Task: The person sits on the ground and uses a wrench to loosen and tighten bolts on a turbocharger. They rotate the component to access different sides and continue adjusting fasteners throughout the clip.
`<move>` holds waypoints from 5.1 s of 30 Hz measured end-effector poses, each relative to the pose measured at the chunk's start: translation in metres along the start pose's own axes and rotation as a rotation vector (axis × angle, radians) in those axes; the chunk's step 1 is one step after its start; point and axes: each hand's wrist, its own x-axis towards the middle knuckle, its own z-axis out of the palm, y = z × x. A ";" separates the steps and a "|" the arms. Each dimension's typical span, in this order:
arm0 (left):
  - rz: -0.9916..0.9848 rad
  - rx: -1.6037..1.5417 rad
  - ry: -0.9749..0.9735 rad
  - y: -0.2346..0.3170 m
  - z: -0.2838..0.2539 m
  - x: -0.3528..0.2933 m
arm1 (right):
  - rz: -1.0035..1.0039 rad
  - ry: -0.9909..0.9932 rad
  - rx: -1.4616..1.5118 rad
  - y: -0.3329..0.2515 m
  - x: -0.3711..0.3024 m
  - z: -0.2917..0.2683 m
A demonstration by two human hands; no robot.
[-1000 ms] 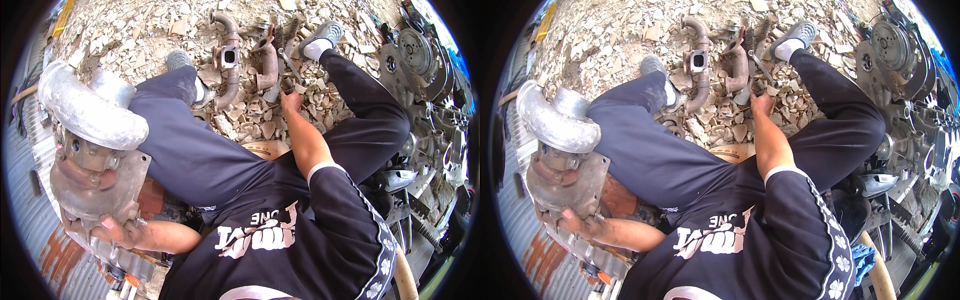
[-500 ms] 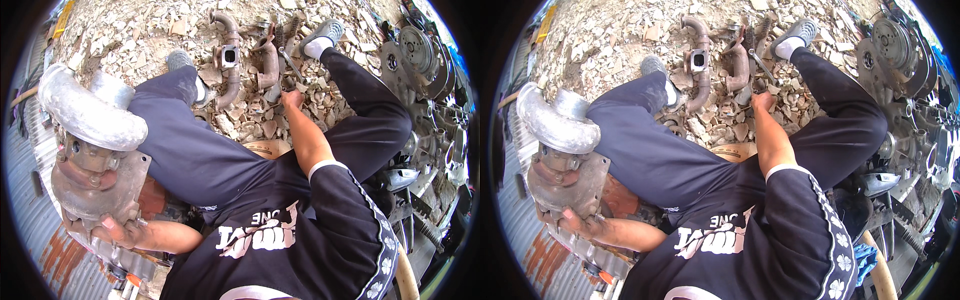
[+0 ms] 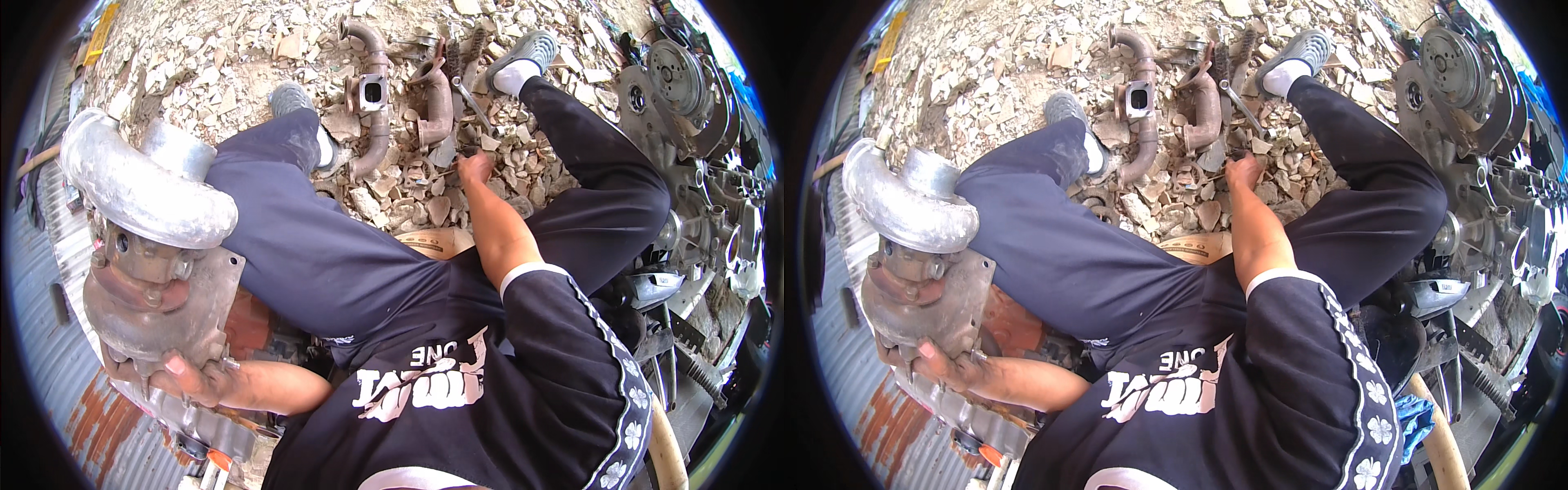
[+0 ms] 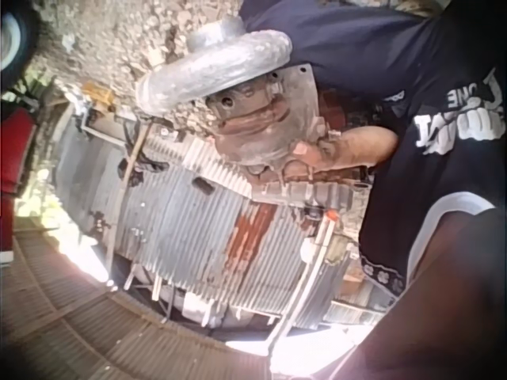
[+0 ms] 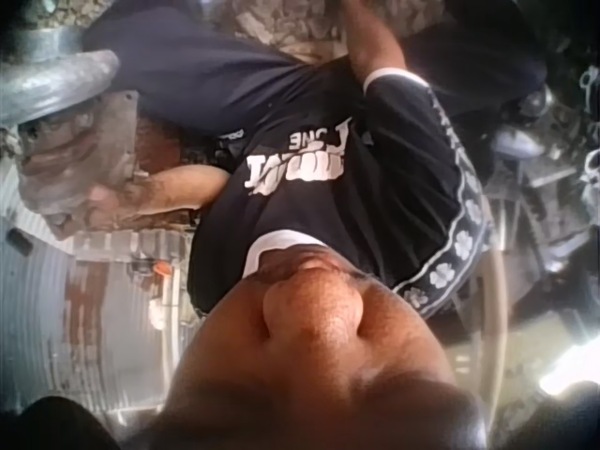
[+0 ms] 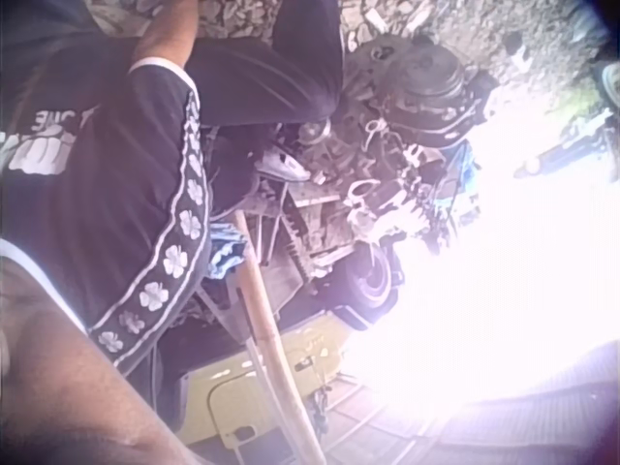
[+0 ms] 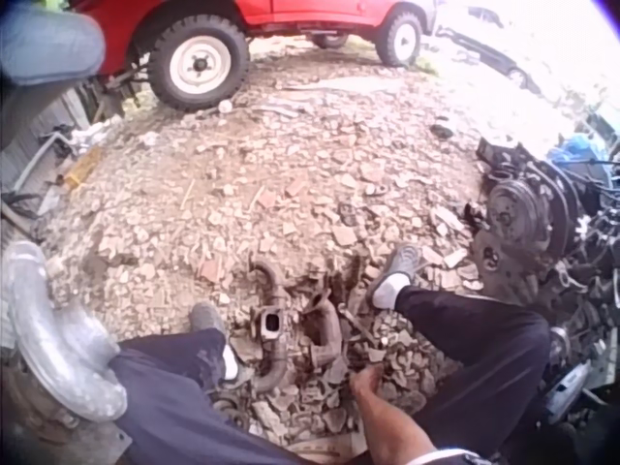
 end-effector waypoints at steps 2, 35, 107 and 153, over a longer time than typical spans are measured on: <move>0.001 -0.001 0.000 0.001 0.000 0.001 | -0.012 0.012 -0.014 0.001 0.000 0.001; 0.019 0.011 -0.010 -0.011 -0.011 -0.003 | 0.144 -0.288 0.000 -0.003 -0.008 -0.038; -0.337 -0.299 0.205 -0.096 -0.107 -0.016 | 0.057 -0.468 0.040 -0.039 -0.051 -0.004; 0.201 0.102 -0.094 -0.012 -0.031 0.003 | 0.071 -0.162 0.054 -0.053 -0.081 -0.013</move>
